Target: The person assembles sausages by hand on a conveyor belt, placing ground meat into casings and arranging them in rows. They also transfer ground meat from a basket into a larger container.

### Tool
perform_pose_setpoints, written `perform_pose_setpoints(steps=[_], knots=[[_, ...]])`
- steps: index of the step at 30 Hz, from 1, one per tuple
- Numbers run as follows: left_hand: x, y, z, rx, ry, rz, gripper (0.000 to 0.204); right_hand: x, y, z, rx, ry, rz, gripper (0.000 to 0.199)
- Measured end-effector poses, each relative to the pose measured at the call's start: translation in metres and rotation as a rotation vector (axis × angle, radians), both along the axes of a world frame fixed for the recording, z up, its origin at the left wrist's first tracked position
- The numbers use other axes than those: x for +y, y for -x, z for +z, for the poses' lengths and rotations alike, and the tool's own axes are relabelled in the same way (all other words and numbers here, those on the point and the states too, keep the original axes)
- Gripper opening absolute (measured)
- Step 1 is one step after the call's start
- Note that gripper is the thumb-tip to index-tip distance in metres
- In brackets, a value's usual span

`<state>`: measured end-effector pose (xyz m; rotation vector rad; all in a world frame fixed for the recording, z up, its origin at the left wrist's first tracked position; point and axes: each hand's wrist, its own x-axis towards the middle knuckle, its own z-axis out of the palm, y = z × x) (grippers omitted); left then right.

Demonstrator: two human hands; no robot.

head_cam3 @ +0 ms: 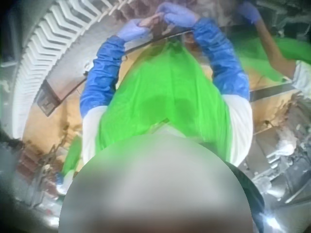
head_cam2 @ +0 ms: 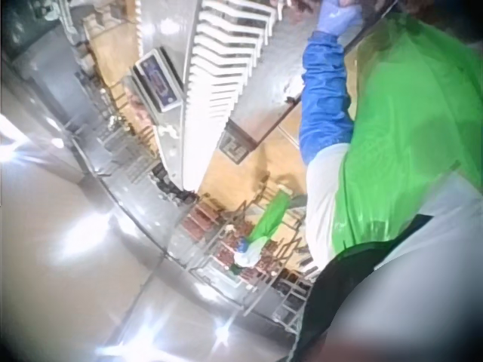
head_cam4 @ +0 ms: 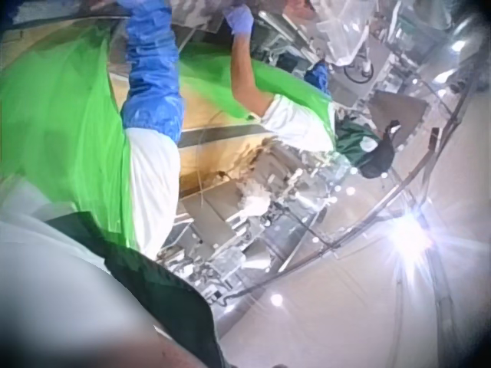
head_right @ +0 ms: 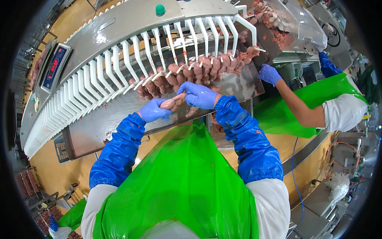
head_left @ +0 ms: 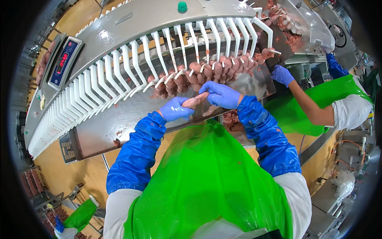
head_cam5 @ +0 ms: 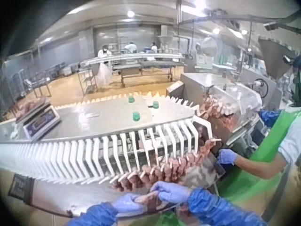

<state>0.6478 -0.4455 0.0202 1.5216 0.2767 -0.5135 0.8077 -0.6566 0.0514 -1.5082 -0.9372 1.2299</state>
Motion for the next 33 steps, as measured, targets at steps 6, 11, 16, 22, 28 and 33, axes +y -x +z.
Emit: perform_pose_setpoints(steps=[6,11,16,22,28,33], knots=[[0.017,0.011,-0.004,-0.216,-0.361,-0.095,0.023,0.004,0.011,-0.023,-0.801,0.057,0.003,0.024],[0.024,0.012,0.007,-0.385,-0.792,-0.143,0.022,0.009,0.014,-0.001,-0.301,0.073,0.353,0.030],[-0.023,0.005,0.033,-0.303,-0.019,-0.102,0.020,0.009,0.015,0.019,-0.177,-0.005,0.168,0.030],[-0.028,-0.014,0.033,-0.153,0.099,-0.056,0.023,0.005,0.001,0.033,-0.409,-0.108,0.217,0.044],[0.010,-0.003,0.030,-0.147,-0.003,-0.067,0.022,-0.024,-0.025,-0.001,-0.433,0.047,0.214,0.038],[-0.005,-0.001,0.041,-0.076,-0.064,-0.181,0.045,-0.021,-0.012,0.014,-0.282,-0.096,0.080,0.040]])
